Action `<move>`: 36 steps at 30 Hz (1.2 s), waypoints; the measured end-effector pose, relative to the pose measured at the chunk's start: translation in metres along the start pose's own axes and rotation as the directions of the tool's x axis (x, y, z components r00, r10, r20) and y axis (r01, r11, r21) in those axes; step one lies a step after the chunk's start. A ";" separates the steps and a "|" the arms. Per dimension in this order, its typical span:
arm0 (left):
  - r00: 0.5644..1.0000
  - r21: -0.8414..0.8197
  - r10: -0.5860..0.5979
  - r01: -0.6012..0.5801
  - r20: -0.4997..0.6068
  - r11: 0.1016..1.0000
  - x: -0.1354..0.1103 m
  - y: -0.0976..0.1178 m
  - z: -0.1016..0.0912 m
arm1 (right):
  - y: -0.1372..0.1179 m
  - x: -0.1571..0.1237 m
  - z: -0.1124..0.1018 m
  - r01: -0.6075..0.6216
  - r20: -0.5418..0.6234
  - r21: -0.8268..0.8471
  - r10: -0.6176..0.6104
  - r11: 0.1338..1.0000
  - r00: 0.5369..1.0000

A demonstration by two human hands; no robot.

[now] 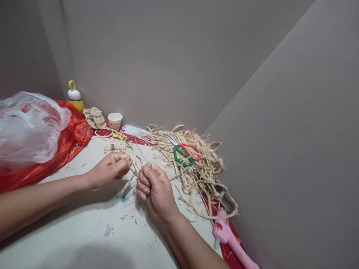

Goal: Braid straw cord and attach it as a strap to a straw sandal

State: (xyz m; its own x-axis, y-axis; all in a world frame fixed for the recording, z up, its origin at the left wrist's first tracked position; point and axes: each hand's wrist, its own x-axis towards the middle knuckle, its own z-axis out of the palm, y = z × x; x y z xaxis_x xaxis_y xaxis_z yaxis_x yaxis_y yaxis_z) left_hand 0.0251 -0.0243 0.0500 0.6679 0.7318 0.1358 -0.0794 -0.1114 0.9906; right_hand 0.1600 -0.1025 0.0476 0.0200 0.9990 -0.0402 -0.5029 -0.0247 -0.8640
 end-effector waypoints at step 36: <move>0.985 -0.019 0.078 -0.076 0.153 0.997 -0.010 0.012 -0.004 | -0.005 0.000 -0.004 -0.001 0.068 0.161 -0.010 0.987 0.998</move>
State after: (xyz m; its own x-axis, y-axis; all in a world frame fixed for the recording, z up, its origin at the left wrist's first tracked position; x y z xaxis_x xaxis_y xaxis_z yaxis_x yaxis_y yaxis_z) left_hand 0.0139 -0.0303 0.0608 0.7652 0.6092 0.2083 -0.1437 -0.1537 0.9776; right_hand 0.1665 -0.1028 0.0502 -0.0340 0.9994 0.0025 -0.6355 -0.0197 -0.7719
